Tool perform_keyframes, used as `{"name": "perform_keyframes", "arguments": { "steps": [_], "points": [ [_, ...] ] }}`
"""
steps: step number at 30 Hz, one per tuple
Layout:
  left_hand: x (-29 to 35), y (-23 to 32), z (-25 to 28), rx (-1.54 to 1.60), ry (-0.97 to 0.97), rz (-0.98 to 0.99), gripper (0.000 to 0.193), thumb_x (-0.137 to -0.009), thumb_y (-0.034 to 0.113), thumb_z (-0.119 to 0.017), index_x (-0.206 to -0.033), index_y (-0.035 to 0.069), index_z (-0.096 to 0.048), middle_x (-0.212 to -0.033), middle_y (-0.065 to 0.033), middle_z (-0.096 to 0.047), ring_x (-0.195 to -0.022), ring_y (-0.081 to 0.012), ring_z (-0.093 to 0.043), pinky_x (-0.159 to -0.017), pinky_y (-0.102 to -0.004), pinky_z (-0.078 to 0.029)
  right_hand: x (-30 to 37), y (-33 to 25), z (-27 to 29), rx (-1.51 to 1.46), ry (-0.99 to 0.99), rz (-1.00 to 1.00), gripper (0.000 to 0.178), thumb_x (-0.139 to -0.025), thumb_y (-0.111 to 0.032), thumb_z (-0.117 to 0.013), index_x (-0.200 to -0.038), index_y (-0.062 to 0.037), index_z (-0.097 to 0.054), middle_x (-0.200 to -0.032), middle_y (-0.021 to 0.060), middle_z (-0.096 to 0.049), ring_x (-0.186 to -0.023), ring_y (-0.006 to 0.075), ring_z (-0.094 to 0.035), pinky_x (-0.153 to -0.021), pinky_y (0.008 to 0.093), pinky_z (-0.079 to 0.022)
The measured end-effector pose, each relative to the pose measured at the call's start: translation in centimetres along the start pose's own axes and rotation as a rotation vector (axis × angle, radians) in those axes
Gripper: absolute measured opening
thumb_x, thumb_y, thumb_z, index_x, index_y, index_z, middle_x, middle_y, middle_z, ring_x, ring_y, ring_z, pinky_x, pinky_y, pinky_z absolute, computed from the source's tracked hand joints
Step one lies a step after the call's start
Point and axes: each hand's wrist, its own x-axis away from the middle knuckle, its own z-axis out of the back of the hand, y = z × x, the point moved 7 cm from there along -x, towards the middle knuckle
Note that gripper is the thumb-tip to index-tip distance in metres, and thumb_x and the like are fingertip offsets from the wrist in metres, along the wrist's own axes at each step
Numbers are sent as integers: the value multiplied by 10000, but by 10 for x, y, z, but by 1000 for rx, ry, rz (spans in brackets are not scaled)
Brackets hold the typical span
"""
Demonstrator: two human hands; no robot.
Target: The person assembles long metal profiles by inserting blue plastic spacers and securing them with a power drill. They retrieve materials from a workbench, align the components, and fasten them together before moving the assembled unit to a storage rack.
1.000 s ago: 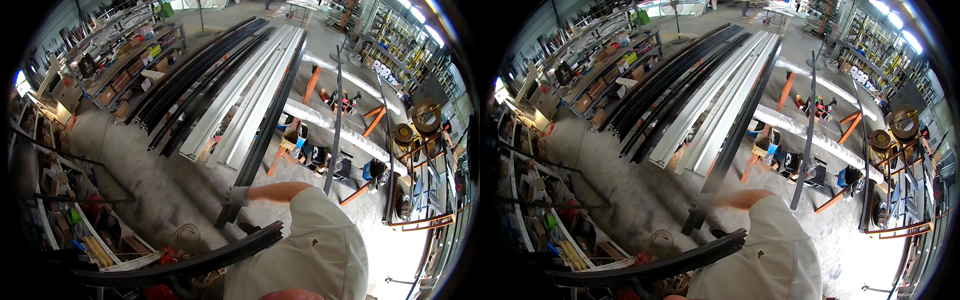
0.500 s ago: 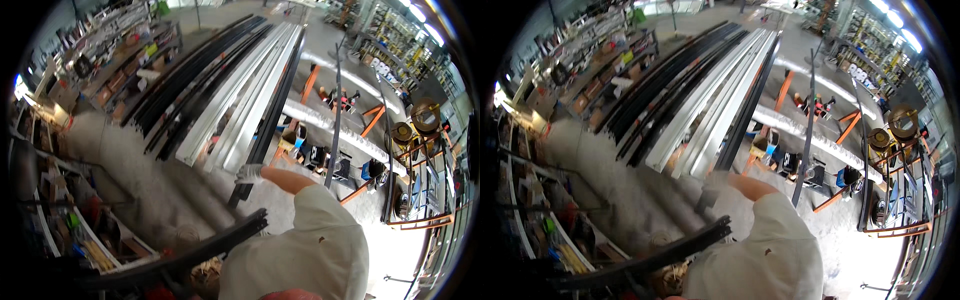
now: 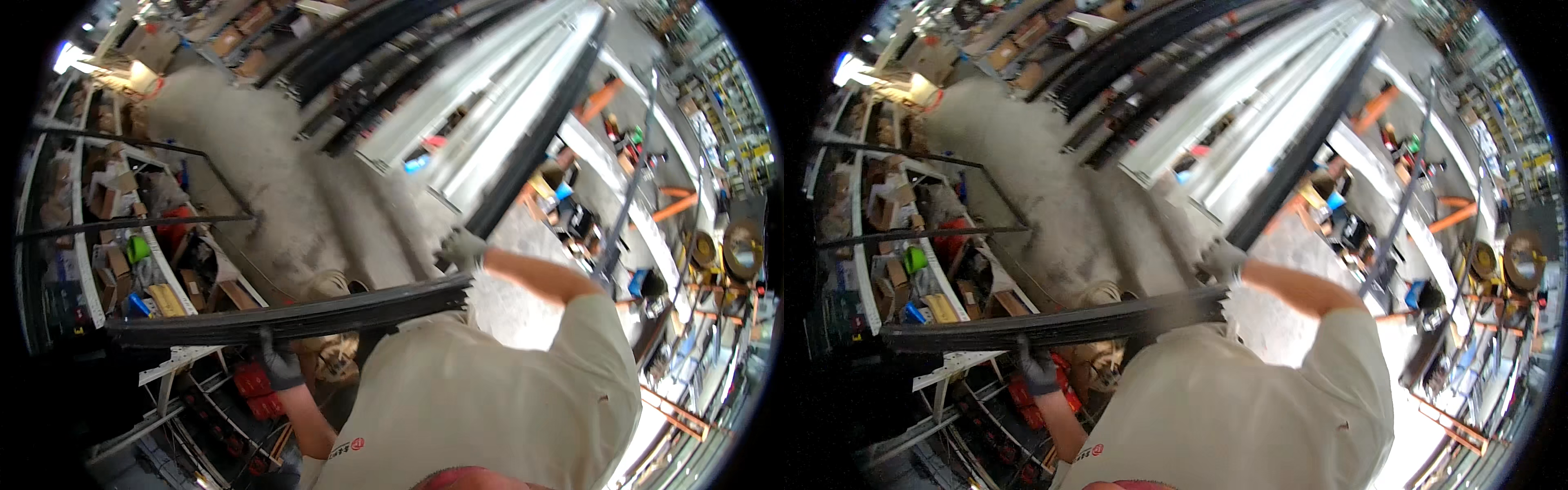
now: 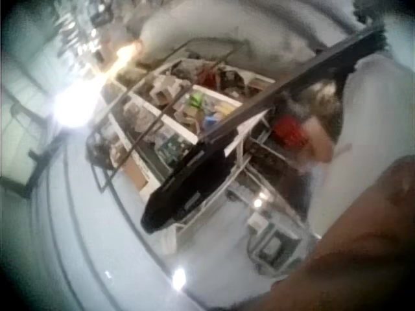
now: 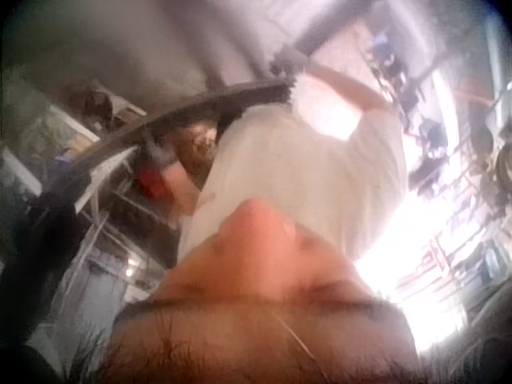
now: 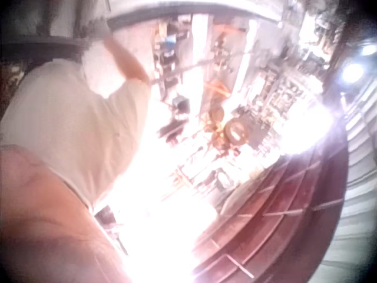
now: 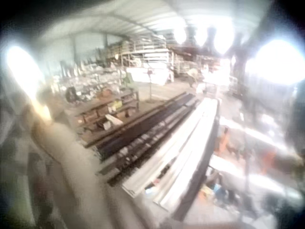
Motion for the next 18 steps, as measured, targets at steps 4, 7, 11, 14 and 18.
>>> {"name": "perform_keyframes", "arguments": {
  "steps": [4, 7, 11, 14, 18],
  "points": [
    [-48, 23, -52, -19, -3, 97, 483, -918, 87, -777, -1372, 96, -611, -1281, -62, -692, -1141, -215, -669, -965, -362, -566, -22, -7, -21, -31, 40, -54, 306, -859, -445, -637, -987, -178, -714, -956, 58, -699, -982, 301, -656, -875, 480, -436],
    [-116, 34, -28, -29, -74, -3, 509, -887, 51, -797, -1358, 107, -611, -1247, -31, -695, -1125, -196, -665, -952, -346, -564, -25, -12, -15, -94, 24, -103, 345, -765, -463, -666, -945, -170, -701, -969, 83, -683, -1005, 309, -620, -960, 501, -420],
    [-175, 67, -56, 63, -165, -44, 542, -877, 23, -800, -1369, 114, -593, -1272, -13, -672, -1172, -176, -635, -996, -350, -540, -40, -29, -3, 35, -334, -177, 331, -839, -413, -595, -949, -153, -766, -1039, 96, -724, -1032, 282, -627, -1045, 519, -398],
    [-216, 89, -62, 114, -187, 4, 518, -882, 20, -794, -1357, 89, -598, -1257, -12, -666, -1167, -175, -627, -1030, -363, -517, -35, -29, -18, -13, -169, -166, 481, -899, -448, -576, -1271, -173, -706, -1225, 97, -689, -1211, 299, -602, -1179, 563, -306],
    [-273, 119, -92, -51, -248, -40, 450, -876, 88, -804, -1287, 61, -624, -1181, -3, -680, -1061, -154, -634, -944, -341, -521, -13, -31, 29, -54, 35, -128, 283, -896, -331, -619, -1074, -174, -773, -1075, 57, -756, -1082, 287, -676, -1077, 542, -424]
  ]
}}
